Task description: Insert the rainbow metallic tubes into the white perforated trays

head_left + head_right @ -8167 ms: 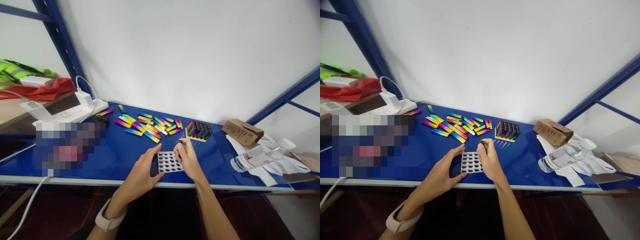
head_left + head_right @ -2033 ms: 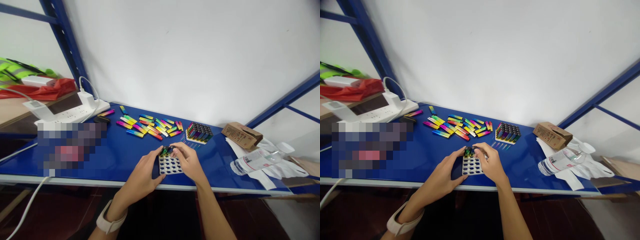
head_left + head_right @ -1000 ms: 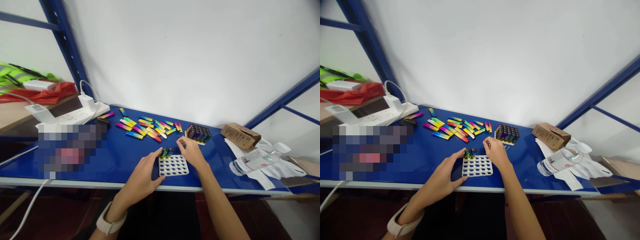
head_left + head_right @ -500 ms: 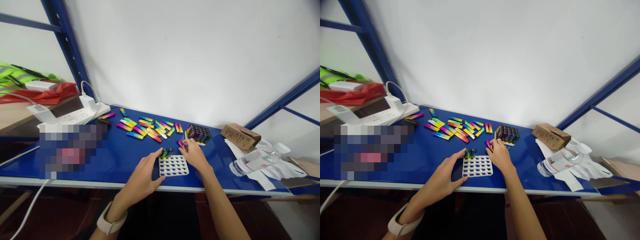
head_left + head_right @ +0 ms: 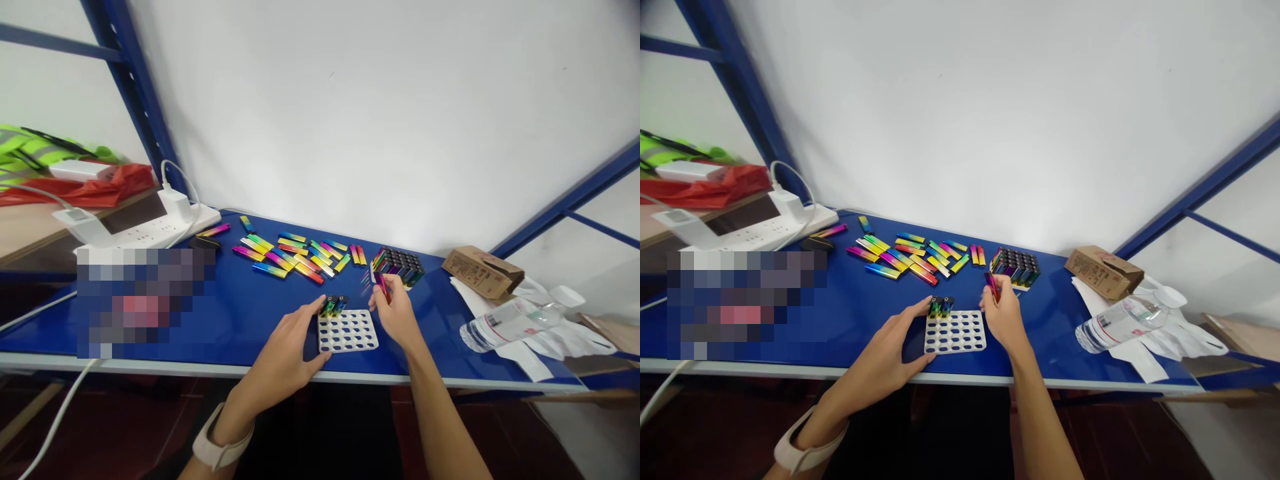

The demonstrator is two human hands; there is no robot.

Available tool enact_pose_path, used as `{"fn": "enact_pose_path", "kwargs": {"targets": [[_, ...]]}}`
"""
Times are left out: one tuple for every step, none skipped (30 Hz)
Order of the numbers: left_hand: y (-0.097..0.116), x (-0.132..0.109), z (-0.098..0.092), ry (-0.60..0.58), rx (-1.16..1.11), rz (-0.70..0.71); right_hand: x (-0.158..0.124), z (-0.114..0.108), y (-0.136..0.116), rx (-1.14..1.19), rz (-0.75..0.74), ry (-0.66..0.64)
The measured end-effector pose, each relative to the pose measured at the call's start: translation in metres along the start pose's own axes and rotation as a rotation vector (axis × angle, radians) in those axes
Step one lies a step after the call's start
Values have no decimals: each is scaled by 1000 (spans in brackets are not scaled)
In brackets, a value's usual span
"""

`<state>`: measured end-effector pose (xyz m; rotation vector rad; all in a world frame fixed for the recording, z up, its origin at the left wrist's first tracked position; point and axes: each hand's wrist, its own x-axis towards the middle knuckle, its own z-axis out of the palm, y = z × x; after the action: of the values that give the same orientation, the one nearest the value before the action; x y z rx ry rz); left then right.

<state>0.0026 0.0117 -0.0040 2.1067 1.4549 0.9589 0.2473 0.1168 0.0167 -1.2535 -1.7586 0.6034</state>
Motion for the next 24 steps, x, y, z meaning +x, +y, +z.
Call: {"fn": "enact_pose_path", "kwargs": {"targets": [[0, 0, 0, 0, 3, 0, -3, 2, -3, 166, 22, 4], [0, 0, 0, 1, 6, 1, -5, 5, -5, 294, 32, 0], [0, 0, 0, 2, 9, 3, -8, 8, -8, 388, 37, -3], [0, 0, 0, 1, 12, 5, -10, 10, -10, 457, 44, -9], [0, 0, 0, 1, 14, 7, -12, 13, -12, 509, 60, -18], [0, 0, 0, 2, 15, 9, -14, 15, -13, 549, 78, -26], [0, 0, 0, 1, 16, 11, -15, 17, -14, 572, 93, -33], [0, 0, 0, 2, 16, 11, -16, 18, -14, 574, 100, -33], [0, 0, 0, 2, 18, 10, -18, 20, -15, 556, 98, -27], [1, 0, 0, 2, 20, 9, -18, 20, -15, 523, 90, -19], [1, 0, 0, 3, 22, 10, -19, 21, -15, 486, 81, -16], [1, 0, 0, 4, 24, 9, -20, 22, -15, 451, 73, -16], [1, 0, 0, 5, 26, 9, -21, 22, -15, 421, 67, -18], [1, 0, 0, 6, 27, 11, -22, 23, -16, 400, 62, -23], [1, 0, 0, 5, 26, 11, -22, 23, -16, 391, 59, -32], [1, 0, 0, 5, 25, 10, -22, 23, -17, 393, 60, -44], [1, 0, 0, 5, 25, 9, -23, 24, -18, 409, 65, -57], [1, 0, 1, 5, 24, 10, -23, 24, -18, 438, 72, -69], [1, 0, 1, 8, 24, 12, -23, 24, -19, 475, 84, -77], [0, 0, 1, 9, 26, 14, -23, 24, -20, 515, 99, -78], [0, 0, 1, 8, 26, 15, -23, 25, -20, 553, 116, -75], [0, 0, 1, 8, 28, 16, -23, 25, -20, 591, 133, -71], [0, 0, 1, 6, 29, 15, -23, 25, -20, 630, 149, -69], [0, 0, 1, 4, 31, 12, -23, 25, -20, 668, 162, -73]]}}
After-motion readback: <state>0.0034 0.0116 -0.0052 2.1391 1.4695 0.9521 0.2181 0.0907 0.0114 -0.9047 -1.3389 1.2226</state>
